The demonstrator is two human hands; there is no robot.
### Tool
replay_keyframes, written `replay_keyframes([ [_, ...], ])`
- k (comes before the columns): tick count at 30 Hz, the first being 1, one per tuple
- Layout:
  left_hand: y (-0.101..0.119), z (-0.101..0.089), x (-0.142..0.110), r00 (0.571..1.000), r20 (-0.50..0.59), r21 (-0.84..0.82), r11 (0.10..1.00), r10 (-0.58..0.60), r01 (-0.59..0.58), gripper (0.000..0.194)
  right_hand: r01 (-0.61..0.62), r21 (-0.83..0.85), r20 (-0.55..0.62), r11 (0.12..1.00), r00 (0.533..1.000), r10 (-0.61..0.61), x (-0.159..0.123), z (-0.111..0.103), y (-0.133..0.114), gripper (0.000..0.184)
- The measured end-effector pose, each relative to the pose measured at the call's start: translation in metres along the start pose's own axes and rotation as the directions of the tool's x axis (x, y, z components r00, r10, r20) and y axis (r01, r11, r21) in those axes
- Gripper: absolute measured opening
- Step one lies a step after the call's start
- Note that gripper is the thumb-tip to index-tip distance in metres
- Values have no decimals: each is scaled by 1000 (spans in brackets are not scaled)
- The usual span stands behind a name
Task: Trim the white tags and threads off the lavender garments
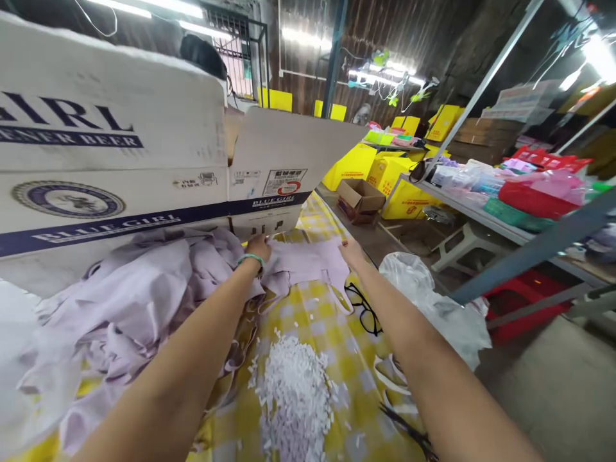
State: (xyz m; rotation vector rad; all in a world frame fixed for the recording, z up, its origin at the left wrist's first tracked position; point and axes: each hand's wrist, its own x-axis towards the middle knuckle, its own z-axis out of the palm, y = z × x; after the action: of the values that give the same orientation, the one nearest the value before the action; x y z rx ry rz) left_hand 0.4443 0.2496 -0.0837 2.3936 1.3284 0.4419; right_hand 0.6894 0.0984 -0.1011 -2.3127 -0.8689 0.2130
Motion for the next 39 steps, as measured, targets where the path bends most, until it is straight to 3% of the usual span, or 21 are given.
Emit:
replay_keyframes([
  [5, -8, 7, 23, 993, 59, -24, 994, -101, 103, 35, 5, -187, 4, 982, 1000, -5, 19, 2, 8, 34],
  [9, 3, 3, 17, 998, 4, -38, 997, -63, 63, 34, 68, -297, -20, 952, 997, -77, 14, -2, 5, 27],
  [12, 12, -1, -20, 999, -17, -47, 998, 49, -50, 24, 210, -343, -2, 916, 975, -224, 3, -2, -6, 31],
  [14, 14, -3, -56, 990, 41, -69, 989, 132, -129, 20, 343, -340, 73, 876, 938, -339, -5, 3, -18, 34],
  [18, 9, 0, -114, 972, 143, -151, 974, 188, -166, 17, 618, -251, 307, 745, 781, -544, -23, 29, -43, 42],
  [21, 4, 5, -128, 981, 141, -257, 962, 135, -96, 11, 723, -189, 428, 664, 669, -607, -37, 55, -60, 50],
  [25, 6, 8, -128, 976, 219, -481, 871, 15, 95, 14, 761, -153, 521, 630, 604, -603, -43, 80, -70, 59],
  [31, 12, -3, -152, 853, 519, -698, 552, -48, 456, 31, 775, -142, 568, 616, 573, -591, -41, 83, -67, 68],
  [37, 7, -12, -168, 764, 638, -709, 315, -94, 631, 35, 769, -130, 581, 626, 571, -580, -47, 84, -70, 69],
  [39, 3, -13, -170, 759, 643, -707, 305, -98, 638, 35, 756, -136, 587, 641, 583, -562, -47, 80, -74, 71],
])
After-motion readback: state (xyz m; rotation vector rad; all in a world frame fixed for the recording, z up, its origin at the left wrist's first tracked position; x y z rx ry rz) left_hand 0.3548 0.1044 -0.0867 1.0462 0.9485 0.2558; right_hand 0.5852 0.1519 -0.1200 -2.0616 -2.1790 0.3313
